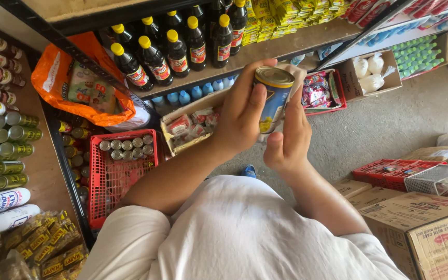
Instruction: The person wipes dust from cans by picking up each can, cleaning its entire surface with a cloth, then placing it on a shelf.
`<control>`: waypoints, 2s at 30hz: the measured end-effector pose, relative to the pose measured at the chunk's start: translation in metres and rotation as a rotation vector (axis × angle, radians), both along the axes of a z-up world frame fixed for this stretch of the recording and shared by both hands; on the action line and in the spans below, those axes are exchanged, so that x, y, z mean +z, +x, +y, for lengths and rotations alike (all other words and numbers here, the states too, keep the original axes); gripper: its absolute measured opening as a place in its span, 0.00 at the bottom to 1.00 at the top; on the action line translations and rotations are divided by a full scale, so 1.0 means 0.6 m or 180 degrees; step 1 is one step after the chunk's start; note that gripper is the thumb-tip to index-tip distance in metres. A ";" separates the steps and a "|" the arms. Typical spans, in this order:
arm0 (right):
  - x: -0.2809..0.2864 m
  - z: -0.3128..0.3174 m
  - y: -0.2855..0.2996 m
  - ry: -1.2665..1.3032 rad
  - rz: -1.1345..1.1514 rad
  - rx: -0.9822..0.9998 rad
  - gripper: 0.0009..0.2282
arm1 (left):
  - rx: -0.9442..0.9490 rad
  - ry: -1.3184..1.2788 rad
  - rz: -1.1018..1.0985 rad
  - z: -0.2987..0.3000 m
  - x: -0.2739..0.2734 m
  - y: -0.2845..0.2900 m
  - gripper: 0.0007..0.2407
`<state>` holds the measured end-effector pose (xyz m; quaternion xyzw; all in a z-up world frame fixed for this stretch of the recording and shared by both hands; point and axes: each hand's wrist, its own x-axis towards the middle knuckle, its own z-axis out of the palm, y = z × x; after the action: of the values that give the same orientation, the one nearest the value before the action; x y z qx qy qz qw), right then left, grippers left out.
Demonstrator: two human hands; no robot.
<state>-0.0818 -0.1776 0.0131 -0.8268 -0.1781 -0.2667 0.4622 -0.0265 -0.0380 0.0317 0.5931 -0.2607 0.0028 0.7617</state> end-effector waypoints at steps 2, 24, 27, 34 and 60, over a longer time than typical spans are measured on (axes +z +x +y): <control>0.001 -0.008 0.001 -0.0015 0.0024 -0.0080 0.41 | 0.0114 0.0190 -0.0210 -0.011 0.000 -0.002 0.18; -0.091 -0.122 -0.093 0.0003 0.0321 -0.0778 0.41 | -0.0434 0.0208 -0.0241 -0.181 -0.084 0.000 0.17; -0.107 -0.135 -0.122 -0.0310 0.0473 -0.1018 0.42 | -0.0532 0.0077 -0.0106 -0.211 -0.092 -0.003 0.18; -0.075 -0.195 -0.149 0.0362 0.0431 -0.1350 0.41 | -0.1402 -0.0487 0.0775 -0.287 -0.088 -0.045 0.25; -0.150 -0.332 -0.237 -0.1494 0.0027 -0.2150 0.28 | -0.2064 -0.1270 0.2419 -0.439 -0.163 -0.086 0.18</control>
<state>-0.2241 -0.3767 -0.0769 -0.9228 0.0492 -0.3522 0.1482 -0.0784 -0.3015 -0.0660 0.2851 -0.1309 -0.3979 0.8621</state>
